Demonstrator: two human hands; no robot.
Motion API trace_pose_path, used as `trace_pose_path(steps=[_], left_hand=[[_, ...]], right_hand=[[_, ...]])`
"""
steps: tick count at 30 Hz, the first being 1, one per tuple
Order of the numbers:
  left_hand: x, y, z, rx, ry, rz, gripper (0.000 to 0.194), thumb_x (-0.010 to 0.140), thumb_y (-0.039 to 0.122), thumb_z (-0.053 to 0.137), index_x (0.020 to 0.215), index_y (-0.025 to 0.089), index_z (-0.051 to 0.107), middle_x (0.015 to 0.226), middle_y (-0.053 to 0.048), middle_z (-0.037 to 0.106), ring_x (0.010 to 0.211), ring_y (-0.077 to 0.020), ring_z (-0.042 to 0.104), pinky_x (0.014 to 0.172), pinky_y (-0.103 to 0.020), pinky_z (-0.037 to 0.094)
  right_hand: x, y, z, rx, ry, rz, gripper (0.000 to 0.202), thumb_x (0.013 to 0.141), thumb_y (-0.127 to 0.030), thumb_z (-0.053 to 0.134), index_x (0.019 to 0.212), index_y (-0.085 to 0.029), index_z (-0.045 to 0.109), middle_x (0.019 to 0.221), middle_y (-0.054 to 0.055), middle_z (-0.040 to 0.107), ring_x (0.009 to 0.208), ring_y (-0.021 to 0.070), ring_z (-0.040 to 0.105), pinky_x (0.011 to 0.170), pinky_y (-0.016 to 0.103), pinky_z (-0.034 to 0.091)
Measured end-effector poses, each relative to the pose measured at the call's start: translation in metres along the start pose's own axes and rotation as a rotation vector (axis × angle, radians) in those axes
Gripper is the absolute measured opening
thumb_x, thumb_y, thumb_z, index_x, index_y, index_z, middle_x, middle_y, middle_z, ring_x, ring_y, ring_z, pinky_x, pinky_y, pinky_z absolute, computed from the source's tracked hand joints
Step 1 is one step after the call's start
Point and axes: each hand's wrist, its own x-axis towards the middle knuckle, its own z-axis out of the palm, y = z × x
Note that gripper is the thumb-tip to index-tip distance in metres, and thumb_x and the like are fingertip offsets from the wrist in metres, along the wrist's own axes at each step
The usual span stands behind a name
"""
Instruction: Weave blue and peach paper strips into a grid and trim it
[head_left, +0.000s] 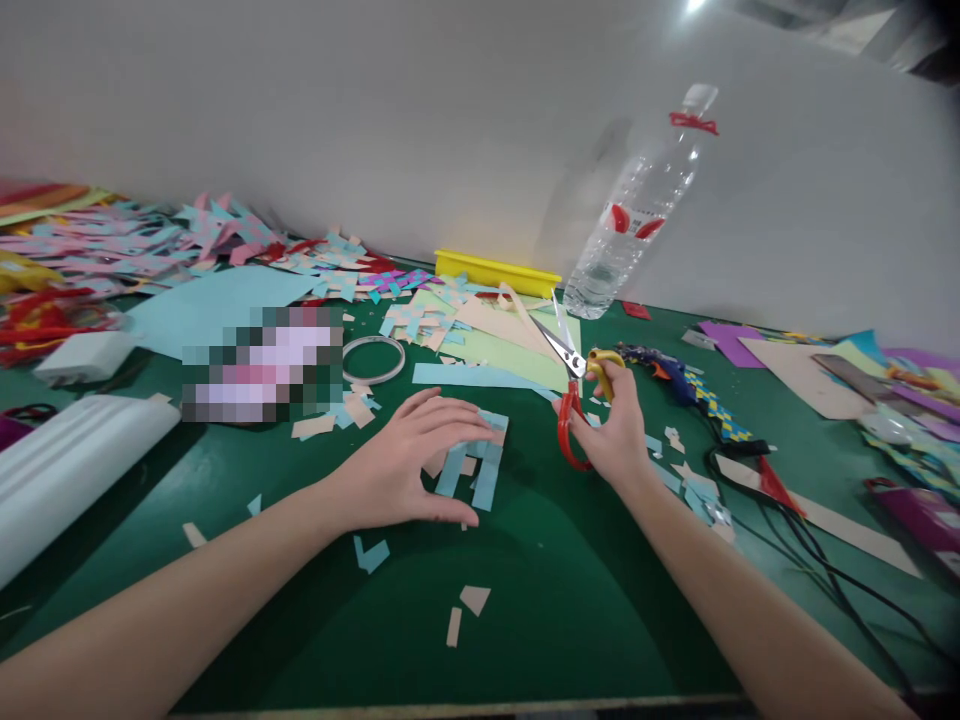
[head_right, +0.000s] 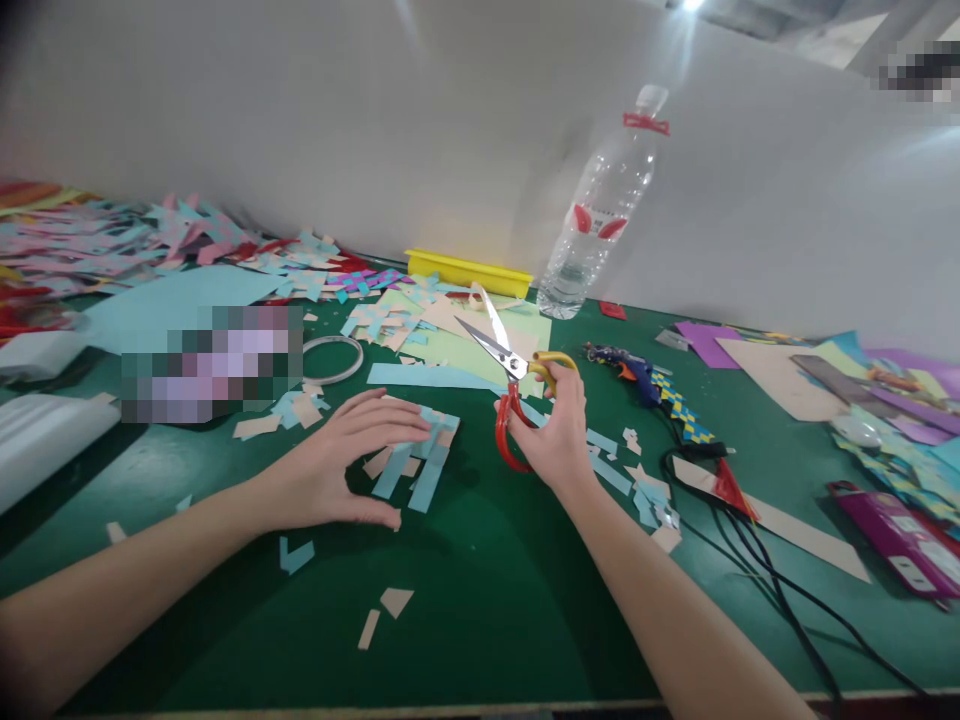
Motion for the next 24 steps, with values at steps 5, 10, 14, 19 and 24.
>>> trace_pose_path(steps=[5, 10, 14, 19, 24], left_hand=[[0.001, 0.005, 0.001, -0.052, 0.101, -0.101, 0.036, 0.086, 0.027, 0.054, 0.122, 0.029, 0.057, 0.124, -0.006, 0.060, 0.121, -0.0255, 0.047, 0.109, -0.043, 0.021], [0.001, -0.007, 0.004, 0.085, 0.210, -0.241, 0.035, 0.089, 0.023, 0.046, 0.123, 0.023, 0.055, 0.126, -0.007, 0.058, 0.121, -0.0259, 0.047, 0.109, -0.045, 0.023], [0.003, -0.013, -0.002, 0.339, 0.011, -0.260, 0.041, 0.093, 0.025, 0.037, 0.134, 0.019, 0.041, 0.138, -0.008, 0.047, 0.130, -0.0216, 0.038, 0.111, -0.044, 0.022], [0.019, -0.021, -0.013, 0.376, -0.200, -0.263, 0.046, 0.094, 0.038, 0.038, 0.134, 0.016, 0.040, 0.140, -0.011, 0.045, 0.132, -0.0249, 0.036, 0.109, -0.045, 0.025], [0.025, -0.032, -0.011, 0.319, -0.236, -0.168, 0.038, 0.092, 0.042, 0.044, 0.125, 0.025, 0.050, 0.135, -0.004, 0.051, 0.129, -0.0231, 0.039, 0.111, -0.048, 0.015]], right_hand=[[0.001, 0.000, 0.000, -0.008, -0.016, 0.019, 0.058, 0.071, -0.038, 0.066, 0.120, -0.021, 0.040, 0.102, 0.009, 0.049, 0.082, 0.0202, 0.048, 0.073, 0.039, 0.045], [0.002, -0.004, 0.000, -0.052, -0.027, -0.042, 0.054, 0.073, -0.041, 0.064, 0.118, -0.021, 0.041, 0.102, 0.009, 0.051, 0.083, 0.0222, 0.049, 0.075, 0.041, 0.043], [0.004, -0.009, 0.000, -0.090, -0.051, -0.033, 0.053, 0.071, -0.043, 0.065, 0.114, -0.020, 0.043, 0.100, 0.009, 0.052, 0.085, 0.0236, 0.050, 0.078, 0.042, 0.042], [0.005, -0.008, 0.002, -0.088, -0.067, -0.055, 0.051, 0.070, -0.039, 0.065, 0.113, -0.022, 0.043, 0.102, 0.009, 0.052, 0.089, 0.0254, 0.051, 0.081, 0.043, 0.041], [0.005, -0.005, 0.003, -0.105, -0.041, -0.062, 0.052, 0.069, -0.038, 0.067, 0.113, -0.022, 0.043, 0.102, 0.009, 0.051, 0.088, 0.0249, 0.052, 0.081, 0.043, 0.041]])
